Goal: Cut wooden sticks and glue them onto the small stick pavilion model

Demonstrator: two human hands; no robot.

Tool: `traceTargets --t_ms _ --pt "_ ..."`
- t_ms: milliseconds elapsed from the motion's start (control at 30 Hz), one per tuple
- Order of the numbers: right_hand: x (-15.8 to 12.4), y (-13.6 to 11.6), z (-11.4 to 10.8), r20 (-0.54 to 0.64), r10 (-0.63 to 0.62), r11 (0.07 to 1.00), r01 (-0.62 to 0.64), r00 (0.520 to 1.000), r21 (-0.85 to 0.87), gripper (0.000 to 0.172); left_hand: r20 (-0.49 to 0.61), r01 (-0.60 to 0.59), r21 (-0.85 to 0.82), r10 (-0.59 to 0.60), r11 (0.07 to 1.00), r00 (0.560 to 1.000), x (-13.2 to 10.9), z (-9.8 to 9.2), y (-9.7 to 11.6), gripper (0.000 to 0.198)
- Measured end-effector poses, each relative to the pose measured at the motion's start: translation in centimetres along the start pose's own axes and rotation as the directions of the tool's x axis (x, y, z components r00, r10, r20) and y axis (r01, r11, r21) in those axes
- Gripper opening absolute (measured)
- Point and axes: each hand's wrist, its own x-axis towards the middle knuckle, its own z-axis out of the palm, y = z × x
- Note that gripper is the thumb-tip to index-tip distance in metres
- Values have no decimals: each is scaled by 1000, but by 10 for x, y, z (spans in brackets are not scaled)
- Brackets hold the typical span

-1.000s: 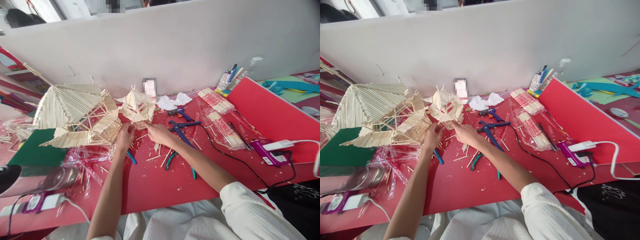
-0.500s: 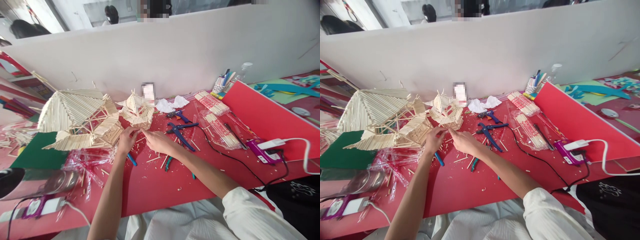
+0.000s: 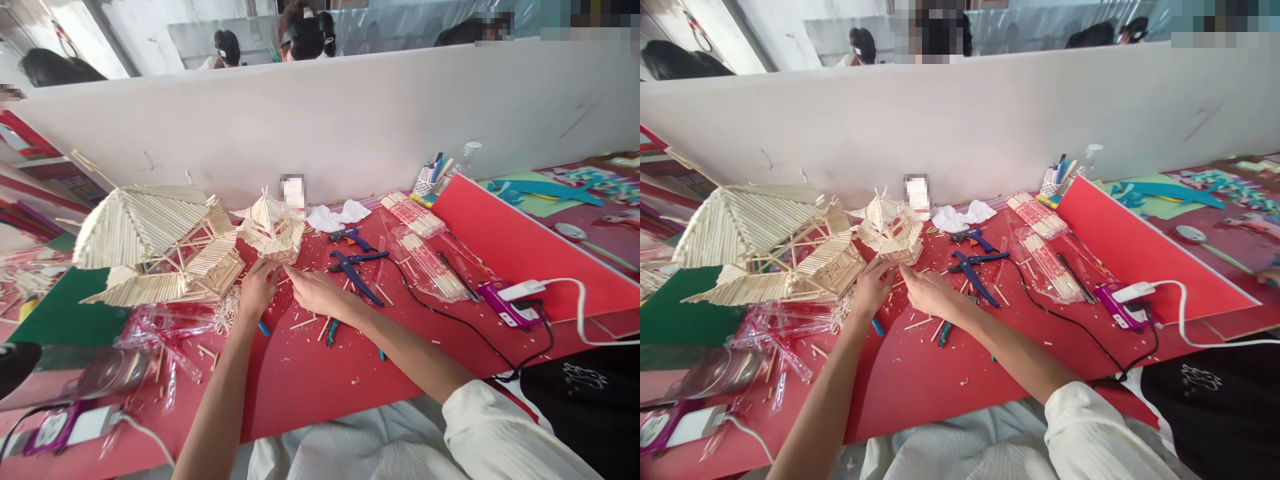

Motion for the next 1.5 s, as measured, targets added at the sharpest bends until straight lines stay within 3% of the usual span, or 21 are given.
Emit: traceTargets --t_ms 233,533,700,800,900,967,1033,1133,1233,1500 --pt "-7 3 2 -13 15 1000 -15 1000 22 72 -37 51 56 -49 997 998 -2 7 3 21" --pt "-15 31 -4 -166 209 931 -144 964 336 29 36 34 -127 -30 991 999 -1 10 4 18" --pt "-15 34 -2 -168 232 927 -165 958 337 14 150 29 -204 2 978 989 -2 13 9 17" --pt "-17 34 -2 -183 260 920 -186 948 345 10 150 105 -306 -61 946 987 -2 18 13 15" --pt "-20 36 -2 -239 295 893 -178 925 412 8 147 319 -483 -284 815 947 -2 25 21 28" --pt "-23 37 -3 -294 319 871 -156 901 467 8 196 450 -613 -427 649 883 -3 31 28 38" --pt "-25 36 -3 -340 331 854 -127 880 504 9 263 510 -702 -485 497 834 -4 36 38 37" --pt "-28 34 -2 -380 322 847 -85 867 524 10 304 515 -787 -511 340 804 -6 43 51 36" --pt "-28 31 1 -381 309 845 -68 871 531 12 287 482 -842 -556 242 780 -8 48 60 36" --pt "-28 32 -5 -309 310 827 -94 899 555 15 312 464 -876 -577 133 754 -9 53 62 40"
